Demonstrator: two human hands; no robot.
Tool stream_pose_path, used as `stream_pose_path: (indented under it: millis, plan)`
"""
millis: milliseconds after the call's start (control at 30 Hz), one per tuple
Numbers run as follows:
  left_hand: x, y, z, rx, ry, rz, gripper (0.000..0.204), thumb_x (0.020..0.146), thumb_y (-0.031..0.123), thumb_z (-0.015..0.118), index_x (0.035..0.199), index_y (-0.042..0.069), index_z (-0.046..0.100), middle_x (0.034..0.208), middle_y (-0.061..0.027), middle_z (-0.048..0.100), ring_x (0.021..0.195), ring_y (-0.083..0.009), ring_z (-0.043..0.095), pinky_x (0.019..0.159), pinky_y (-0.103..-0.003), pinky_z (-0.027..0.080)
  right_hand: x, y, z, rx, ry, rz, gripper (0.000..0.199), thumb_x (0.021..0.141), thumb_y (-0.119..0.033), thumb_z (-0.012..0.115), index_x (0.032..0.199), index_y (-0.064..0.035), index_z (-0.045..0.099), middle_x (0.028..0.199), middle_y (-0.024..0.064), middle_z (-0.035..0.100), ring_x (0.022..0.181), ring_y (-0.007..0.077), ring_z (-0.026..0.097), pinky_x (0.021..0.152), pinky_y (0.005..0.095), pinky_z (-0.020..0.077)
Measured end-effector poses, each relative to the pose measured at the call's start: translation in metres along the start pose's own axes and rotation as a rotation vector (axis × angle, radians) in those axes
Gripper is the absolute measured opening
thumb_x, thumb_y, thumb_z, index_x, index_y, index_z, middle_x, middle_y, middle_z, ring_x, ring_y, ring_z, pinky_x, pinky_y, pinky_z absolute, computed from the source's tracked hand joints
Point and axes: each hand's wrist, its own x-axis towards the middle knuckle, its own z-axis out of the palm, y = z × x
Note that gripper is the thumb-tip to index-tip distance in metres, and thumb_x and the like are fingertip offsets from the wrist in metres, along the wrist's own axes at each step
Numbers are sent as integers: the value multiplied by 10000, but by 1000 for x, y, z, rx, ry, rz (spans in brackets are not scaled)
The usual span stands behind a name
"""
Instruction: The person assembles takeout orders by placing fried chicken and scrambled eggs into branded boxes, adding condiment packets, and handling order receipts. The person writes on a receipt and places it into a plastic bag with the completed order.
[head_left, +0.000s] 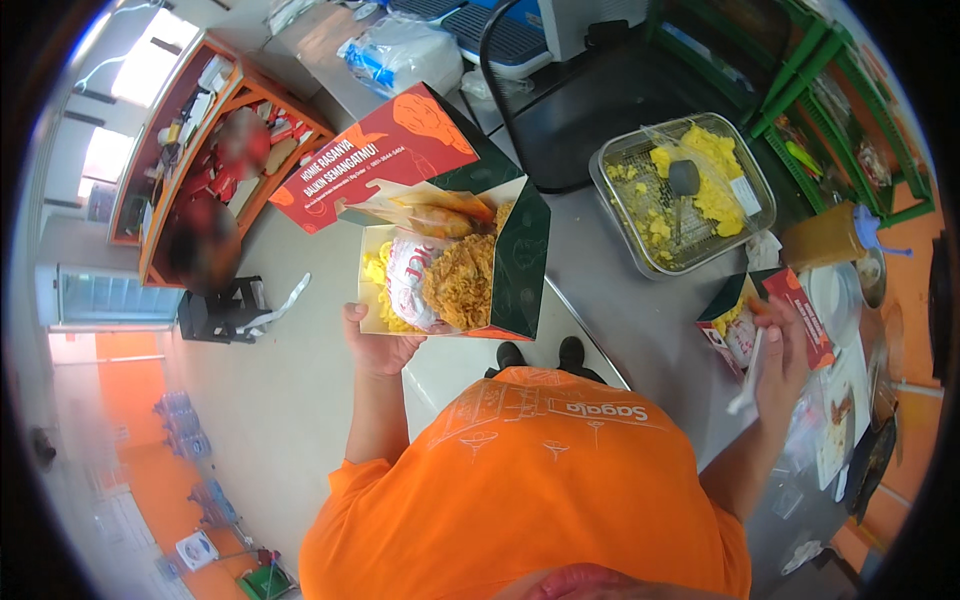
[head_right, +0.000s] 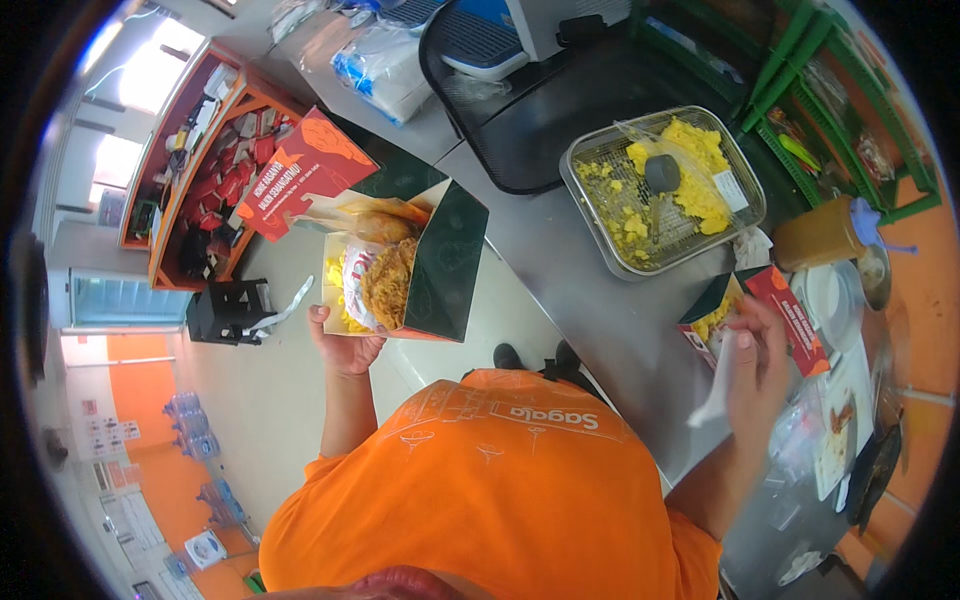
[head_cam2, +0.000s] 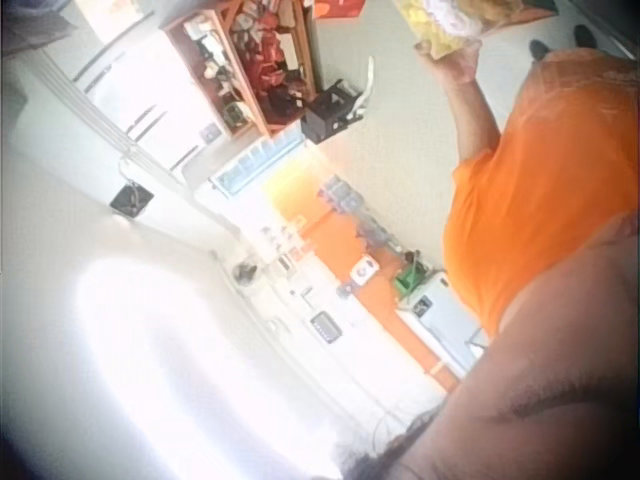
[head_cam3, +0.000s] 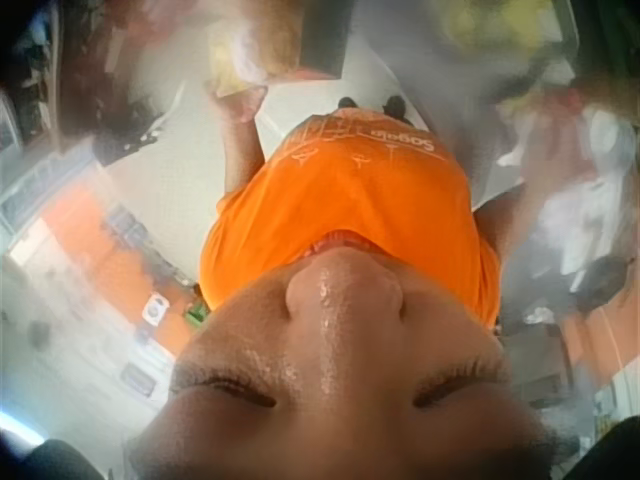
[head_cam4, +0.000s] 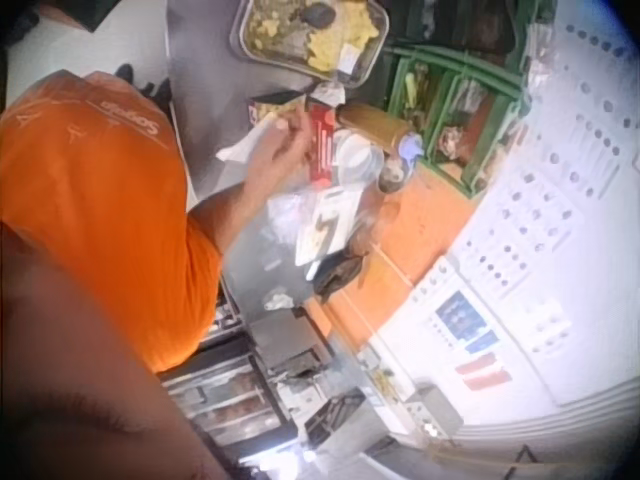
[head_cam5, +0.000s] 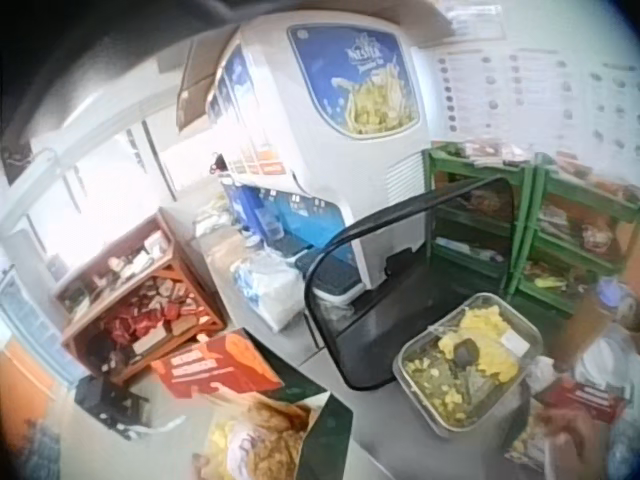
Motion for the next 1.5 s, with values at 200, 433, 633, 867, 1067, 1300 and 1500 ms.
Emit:
stream_pose_path:
  millis: [200, 433, 633, 867, 1067, 1300, 1500]
  plan:
    - [-15, 0, -9, -28, 80, 146, 782, 748, 373, 533, 1412, 55, 266, 1324, -203, 459, 1064, -387, 592, 739, -472, 600, 39, -13, 80, 472, -271, -121, 234, 825, -118, 533, 1037, -19, 529, 1036, 68, 482, 900, 133, 460, 792, 231, 359]
    - [-56, 27, -45, 73, 311, 313, 785, 736, 410, 540, 1405, 72, 304, 1323, -180, 472, 1070, -350, 594, 716, -467, 598, 60, -46, 198, 532, -414, -142, 186, 826, 63, 578, 995, -5, 542, 989, 69, 552, 903, 118, 525, 824, 237, 412]
    - [-49, 11, -117, 29, 346, 487, 745, 753, 413, 526, 1395, 89, 332, 1308, -150, 490, 1064, -331, 592, 707, -451, 593, 107, -2, 300, 604, -457, -138, 262, 878, -31, 625, 1116, 41, 545, 1007, 93, 646, 900, 107, 588, 799, 232, 454]
    - [-19, 6, -190, 141, 529, 581, 700, 757, 387, 542, 1360, 73, 375, 1253, -143, 529, 1000, -301, 617, 691, -404, 600, 193, 41, 391, 818, -437, -71, 338, 928, -90, 558, 1223, 67, 508, 1076, 117, 642, 941, 118, 599, 827, 231, 451]
    - [31, 9, -225, 159, 509, 581, 711, 744, 375, 579, 1356, 71, 384, 1252, -139, 532, 1004, -279, 619, 692, -387, 598, 244, 86, 417, 1745, -997, 158, 233, 939, -134, 508, 1124, 5, 525, 954, 82, 568, 789, 151, 556, 780, 322, 456]
    - [130, 77, -269, 117, 413, 547, 674, 757, 366, 574, 1339, 66, 412, 1231, -139, 554, 986, -272, 634, 714, -385, 596, 329, 59, 470, 2086, -1461, 33, 837, 793, -567, 637, 1398, -81, 326, 927, 79, 409, 623, 129, 426, 620, 319, 376]
    - [243, 172, -274, 173, 369, 553, 614, 773, 351, 559, 1303, 55, 464, 1165, -130, 608, 938, -275, 649, 719, -384, 588, 432, -5, 529, 2042, -1465, -260, 1200, 592, -704, 736, 1492, -123, 196, 1121, 150, 371, 748, 160, 442, 602, 320, 434]
